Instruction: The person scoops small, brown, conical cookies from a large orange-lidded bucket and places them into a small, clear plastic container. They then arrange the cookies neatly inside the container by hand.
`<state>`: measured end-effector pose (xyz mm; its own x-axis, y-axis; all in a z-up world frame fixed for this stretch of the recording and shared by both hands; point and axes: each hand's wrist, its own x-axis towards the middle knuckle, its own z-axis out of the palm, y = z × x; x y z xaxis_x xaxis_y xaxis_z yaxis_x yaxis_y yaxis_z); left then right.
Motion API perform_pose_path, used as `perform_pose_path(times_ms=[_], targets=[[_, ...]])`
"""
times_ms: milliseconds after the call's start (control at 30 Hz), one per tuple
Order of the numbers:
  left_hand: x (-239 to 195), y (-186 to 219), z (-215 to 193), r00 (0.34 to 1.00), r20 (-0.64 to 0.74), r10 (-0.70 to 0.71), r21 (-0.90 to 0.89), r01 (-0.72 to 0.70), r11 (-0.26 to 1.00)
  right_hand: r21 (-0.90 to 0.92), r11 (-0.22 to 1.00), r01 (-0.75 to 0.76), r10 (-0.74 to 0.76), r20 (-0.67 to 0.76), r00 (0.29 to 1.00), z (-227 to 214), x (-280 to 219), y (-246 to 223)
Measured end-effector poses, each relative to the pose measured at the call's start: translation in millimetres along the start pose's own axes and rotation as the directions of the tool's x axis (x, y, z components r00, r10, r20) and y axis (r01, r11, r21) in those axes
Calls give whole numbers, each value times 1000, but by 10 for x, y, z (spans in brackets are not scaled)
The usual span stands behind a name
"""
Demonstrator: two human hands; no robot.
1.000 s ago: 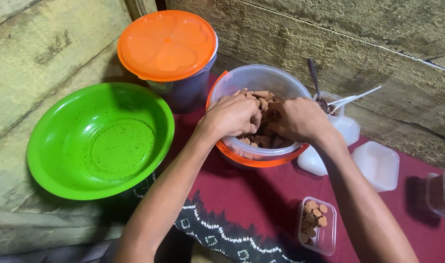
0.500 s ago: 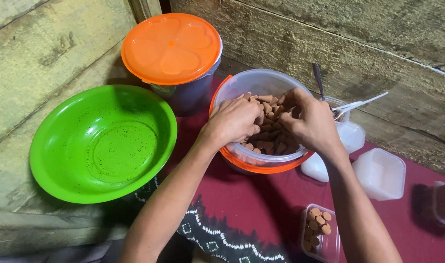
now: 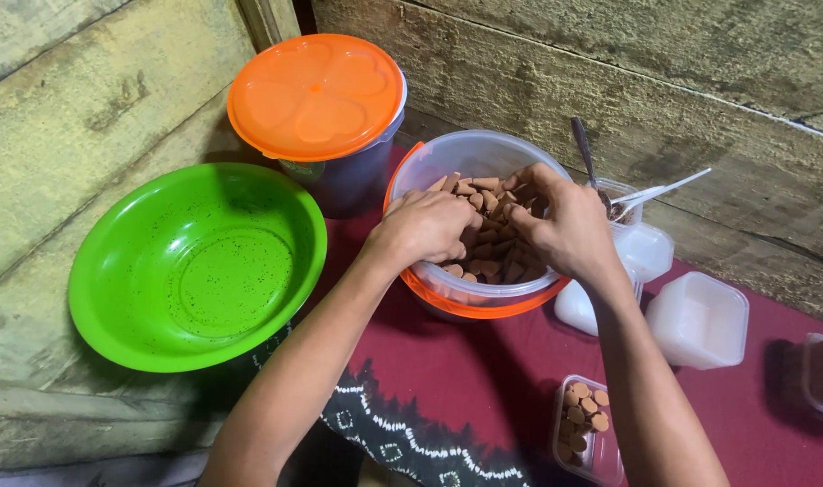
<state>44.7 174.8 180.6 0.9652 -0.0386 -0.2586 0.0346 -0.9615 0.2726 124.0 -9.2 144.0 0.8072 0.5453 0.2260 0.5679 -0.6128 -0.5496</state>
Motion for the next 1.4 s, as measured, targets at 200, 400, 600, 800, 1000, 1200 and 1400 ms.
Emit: perform_pose_path(times_ms=[200,400,600,800,1000,1200,1400], targets=[[45,-22,92,999,-6,-40,12,40,999,9,1000,17,-17,-26,1000,17,7,-1],[122,-193,191,961,-264,76,-223,-138,965,-43,999,26,-26,-7,1000,45,41,52],[472,-476,24,911,-372,180,-71,-221,973,-137,990,-29,34,36,999,25,72,16],[1178,-690,568,957,-278,78,33,-71,997,-138,990,-25,32,44,999,55,71,43],[1024,-608,485,989,-131,-71,-55,64,996,-129,991,-19,26,47,999,27,33,32],[778,-438,291,992,-84,-90,-50,86,995,-135,991,-6,12,43,999,41,42,59],[297,-250,-58,990,-51,132,-129,-137,982,-195,981,21,-14,36,999,104,99,161]])
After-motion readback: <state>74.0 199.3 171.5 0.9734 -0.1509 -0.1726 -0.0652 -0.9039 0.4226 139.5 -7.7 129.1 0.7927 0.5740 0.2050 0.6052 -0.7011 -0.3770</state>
